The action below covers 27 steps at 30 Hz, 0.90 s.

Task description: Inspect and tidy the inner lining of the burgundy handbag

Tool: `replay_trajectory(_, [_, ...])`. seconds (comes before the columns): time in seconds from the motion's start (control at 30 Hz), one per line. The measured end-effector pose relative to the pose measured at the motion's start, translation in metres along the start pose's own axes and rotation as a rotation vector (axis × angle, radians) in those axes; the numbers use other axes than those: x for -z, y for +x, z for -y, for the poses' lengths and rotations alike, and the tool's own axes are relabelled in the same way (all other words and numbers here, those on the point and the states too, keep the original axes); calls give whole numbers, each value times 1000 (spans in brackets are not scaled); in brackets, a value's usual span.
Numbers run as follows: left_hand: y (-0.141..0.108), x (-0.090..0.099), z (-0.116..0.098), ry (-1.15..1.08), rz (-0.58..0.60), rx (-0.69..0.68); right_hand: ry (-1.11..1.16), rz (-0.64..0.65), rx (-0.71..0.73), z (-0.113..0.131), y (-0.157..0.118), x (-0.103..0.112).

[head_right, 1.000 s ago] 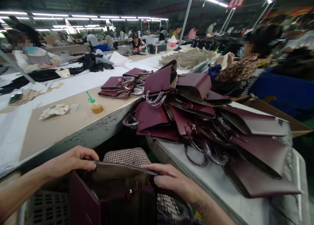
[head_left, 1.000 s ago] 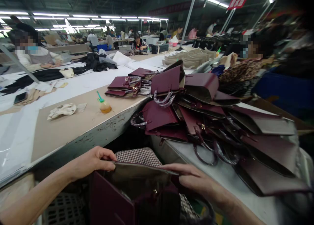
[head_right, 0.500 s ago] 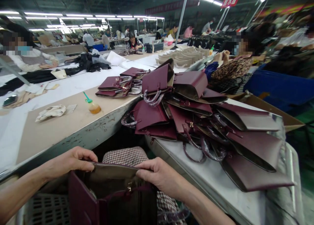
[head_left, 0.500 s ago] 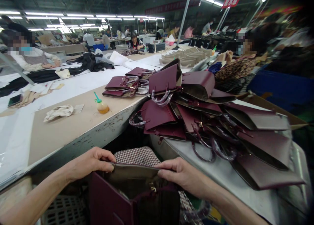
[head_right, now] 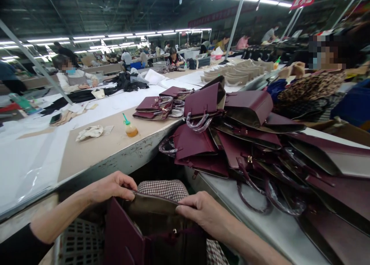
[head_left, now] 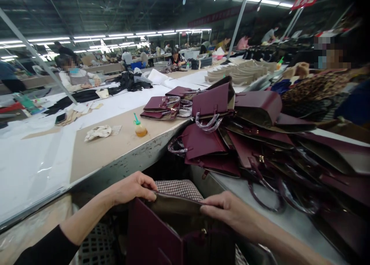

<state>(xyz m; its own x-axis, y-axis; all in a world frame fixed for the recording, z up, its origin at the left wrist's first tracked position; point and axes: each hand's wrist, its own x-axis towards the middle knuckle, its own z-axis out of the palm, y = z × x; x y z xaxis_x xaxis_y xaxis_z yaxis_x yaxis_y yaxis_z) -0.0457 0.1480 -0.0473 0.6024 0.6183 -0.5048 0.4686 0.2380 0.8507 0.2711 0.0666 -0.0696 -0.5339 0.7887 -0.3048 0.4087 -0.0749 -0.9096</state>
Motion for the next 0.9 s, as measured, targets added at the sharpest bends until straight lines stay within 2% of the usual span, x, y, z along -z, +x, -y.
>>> replay_trajectory(0.17, [0,-5,-11,47,-9,-32,-512,95,140,43,36,1])
replay_trajectory(0.27, [1,-8,-18,102,-15,-51,-653,101,217,60,61,-11])
replay_trajectory(0.43, [3,-8,-17,180,-53,-95,-593,104,152,69,88,-28])
replay_trajectory(0.6, [-2,-2,-13,186,-28,-39,-368,196,239,54,94,-23])
replay_trajectory(0.77, [-15,15,-21,502,-41,30,-277,279,304,40,92,-15])
replay_trajectory(0.9, [-24,18,-30,677,-58,62,-303,315,344,46,87,-6])
